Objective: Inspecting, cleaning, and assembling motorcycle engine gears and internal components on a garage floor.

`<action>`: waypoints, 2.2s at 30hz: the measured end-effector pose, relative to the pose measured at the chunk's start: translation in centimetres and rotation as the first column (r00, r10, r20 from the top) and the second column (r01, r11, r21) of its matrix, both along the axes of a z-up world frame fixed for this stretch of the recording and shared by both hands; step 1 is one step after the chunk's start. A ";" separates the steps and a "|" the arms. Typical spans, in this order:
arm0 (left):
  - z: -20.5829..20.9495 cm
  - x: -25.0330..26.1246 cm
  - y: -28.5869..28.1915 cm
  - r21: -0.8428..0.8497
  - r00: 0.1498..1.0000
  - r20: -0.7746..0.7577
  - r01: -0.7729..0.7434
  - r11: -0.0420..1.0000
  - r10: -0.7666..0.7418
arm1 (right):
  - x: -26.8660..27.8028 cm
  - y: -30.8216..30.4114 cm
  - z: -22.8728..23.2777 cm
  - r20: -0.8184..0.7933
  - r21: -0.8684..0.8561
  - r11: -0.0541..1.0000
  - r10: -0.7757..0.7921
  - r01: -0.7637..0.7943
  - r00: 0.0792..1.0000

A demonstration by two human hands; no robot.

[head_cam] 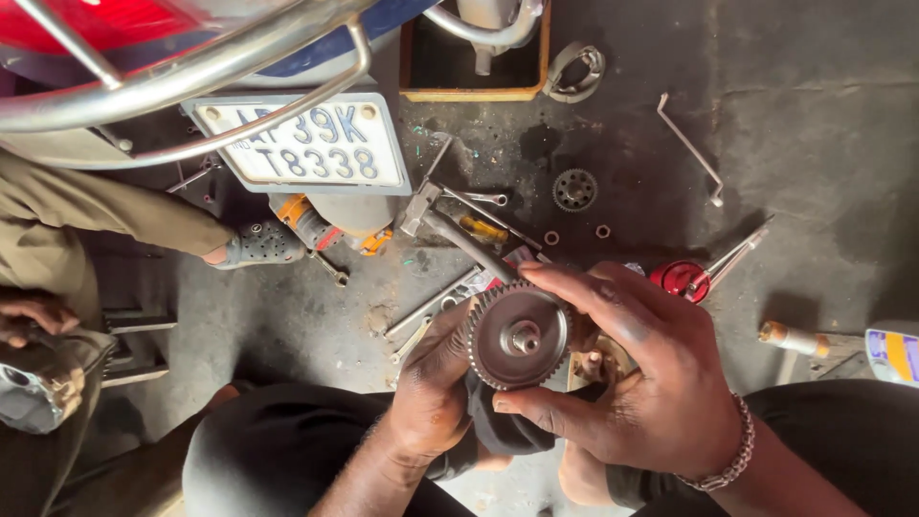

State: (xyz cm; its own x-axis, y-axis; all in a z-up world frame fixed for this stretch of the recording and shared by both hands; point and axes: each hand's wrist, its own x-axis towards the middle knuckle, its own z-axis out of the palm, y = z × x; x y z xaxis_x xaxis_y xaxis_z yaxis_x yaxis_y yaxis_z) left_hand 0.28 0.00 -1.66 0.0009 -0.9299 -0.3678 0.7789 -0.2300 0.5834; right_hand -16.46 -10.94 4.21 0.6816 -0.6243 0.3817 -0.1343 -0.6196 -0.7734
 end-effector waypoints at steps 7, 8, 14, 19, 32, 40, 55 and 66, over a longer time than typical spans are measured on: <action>-0.3 0.2 0.4 -0.035 1.000 0.014 0.014 0.999 -0.014 | 0.5 0.2 0.6 0.043 -0.002 1.000 0.023 -0.023 0.999; -0.3 0.3 0.3 -0.025 0.999 0.033 0.004 1.000 -0.003 | 0.6 0.1 0.6 0.043 0.020 0.999 0.031 -0.032 0.999; -0.9 0.3 0.5 -0.095 0.990 0.099 -0.093 0.991 0.103 | 0.8 0.3 0.6 -0.009 0.109 0.993 0.056 -0.054 0.998; -0.1 0.2 0.3 -0.125 0.951 0.279 -0.105 0.987 0.137 | 0.5 0.3 -0.3 0.063 0.467 0.875 0.110 -0.127 0.992; 2.3 0.7 0.7 -0.140 0.980 0.180 -0.058 0.988 0.083 | -1.1 -1.3 -1.5 0.532 0.815 0.192 0.124 -0.546 0.838; 2.5 0.6 0.8 -0.175 0.970 0.233 -0.027 0.984 0.069 | -1.0 -1.2 -2.1 0.565 0.807 0.147 0.092 -0.573 0.820; 2.0 0.9 1.1 -0.171 0.953 0.284 -0.053 0.984 0.100 | -1.2 -1.2 -3.2 0.622 0.764 0.162 0.074 -0.625 0.779; 2.6 1.1 0.7 -0.054 0.943 0.230 -0.234 0.971 0.240 | -1.3 -1.3 -3.2 0.613 0.743 0.271 0.089 -0.612 0.785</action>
State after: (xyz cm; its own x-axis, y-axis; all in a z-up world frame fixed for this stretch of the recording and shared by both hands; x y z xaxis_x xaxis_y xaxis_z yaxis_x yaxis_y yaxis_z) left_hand 1.37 0.71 0.97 0.3052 -0.9016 -0.3066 0.6504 -0.0379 0.7586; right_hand -17.79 -12.22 1.00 0.8787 -0.4740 0.0560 0.3508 0.5616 -0.7494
